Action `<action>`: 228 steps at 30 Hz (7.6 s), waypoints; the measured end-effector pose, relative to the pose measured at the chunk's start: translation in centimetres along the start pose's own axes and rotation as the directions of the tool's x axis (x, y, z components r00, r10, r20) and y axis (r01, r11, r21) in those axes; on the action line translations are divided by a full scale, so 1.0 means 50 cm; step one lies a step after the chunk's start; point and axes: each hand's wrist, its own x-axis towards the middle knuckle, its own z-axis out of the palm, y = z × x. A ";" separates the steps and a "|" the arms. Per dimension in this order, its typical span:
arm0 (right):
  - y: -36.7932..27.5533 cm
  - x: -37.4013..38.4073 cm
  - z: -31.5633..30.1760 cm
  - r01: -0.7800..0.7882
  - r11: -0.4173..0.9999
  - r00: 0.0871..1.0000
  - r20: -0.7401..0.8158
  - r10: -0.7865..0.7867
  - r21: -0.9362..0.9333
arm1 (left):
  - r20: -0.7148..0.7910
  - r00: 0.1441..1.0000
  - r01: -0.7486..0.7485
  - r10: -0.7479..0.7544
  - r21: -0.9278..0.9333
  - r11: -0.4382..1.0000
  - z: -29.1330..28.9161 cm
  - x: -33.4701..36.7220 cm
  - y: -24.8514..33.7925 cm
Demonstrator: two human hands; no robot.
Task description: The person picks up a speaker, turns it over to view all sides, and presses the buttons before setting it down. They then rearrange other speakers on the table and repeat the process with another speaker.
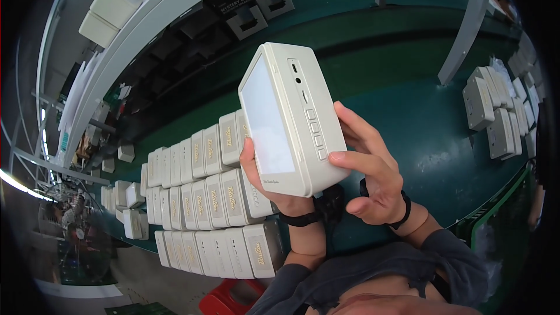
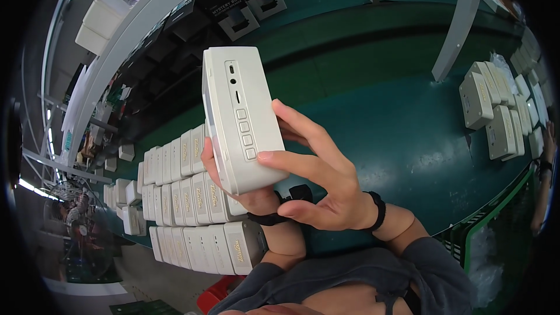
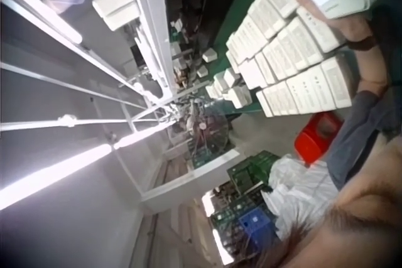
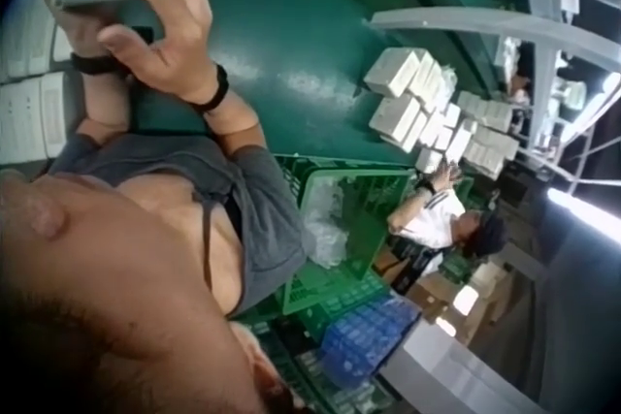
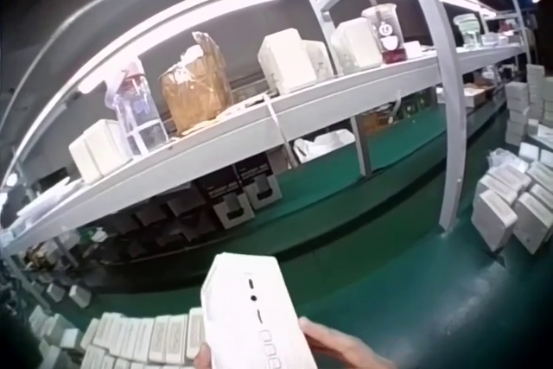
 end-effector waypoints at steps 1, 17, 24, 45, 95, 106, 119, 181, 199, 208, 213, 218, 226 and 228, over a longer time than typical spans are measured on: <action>0.001 0.000 -0.003 0.002 1.000 1.000 -0.003 -0.002 -0.003 | -0.058 0.998 -0.018 0.022 0.065 0.998 0.006 -0.002 -0.003; 0.012 0.005 -0.016 -0.470 0.736 0.813 -0.086 0.576 0.487 | 0.189 0.903 -0.396 0.385 0.712 0.579 0.050 0.002 -0.022; 0.033 0.008 -0.019 -0.347 0.858 0.875 -0.200 0.442 0.379 | 0.248 0.894 -0.397 0.373 0.825 0.403 0.029 -0.015 -0.011; 0.054 0.006 -0.032 -0.253 0.948 0.901 -0.309 0.303 0.191 | 0.399 0.863 -0.502 0.311 0.751 0.429 0.016 0.007 -0.013; 0.019 0.013 -0.036 -0.412 0.902 0.910 0.100 0.401 0.132 | 0.032 0.995 0.010 -0.092 0.908 0.420 -0.044 0.026 0.090; 0.048 0.002 -0.084 -0.221 0.770 0.719 -0.433 0.543 0.599 | 0.197 0.813 -0.454 0.548 0.804 0.384 0.010 0.014 0.080; 0.023 -0.024 -0.053 -0.427 0.828 0.814 -0.246 0.527 0.363 | -0.004 0.997 -0.049 0.074 0.720 0.693 -0.019 0.012 -0.029; 0.249 -0.056 0.168 -0.334 0.738 0.857 0.138 0.497 -0.586 | 0.567 0.592 -0.564 -0.572 0.799 0.208 0.082 -0.089 0.017; 0.328 -0.051 0.066 -0.711 0.655 0.687 -0.055 0.724 -0.257 | 0.561 0.580 -0.557 -0.591 0.802 0.216 0.068 -0.075 0.037; 0.124 -0.009 -0.148 -0.396 0.385 0.547 -0.123 0.828 0.834 | 0.381 0.902 -0.230 -0.204 0.823 0.520 0.063 -0.043 0.104; 0.126 -0.010 -0.169 -0.166 0.184 0.715 -0.010 0.699 0.969 | 0.206 0.969 -0.247 0.137 0.826 0.507 0.044 -0.016 0.081; 0.138 -0.026 -0.123 -0.227 0.214 0.760 0.035 0.649 0.950 | 0.260 0.963 -0.252 0.067 0.788 0.561 0.051 -0.014 0.036; 0.136 -0.041 -0.088 -0.428 0.236 0.704 0.158 0.692 0.872 | 0.225 0.973 -0.159 -0.056 0.826 0.541 0.069 -0.020 -0.012; 0.135 -0.035 -0.065 -0.441 0.227 0.678 0.157 0.718 0.868 | 0.284 0.959 -0.242 -0.028 0.862 0.444 0.068 -0.032 -0.019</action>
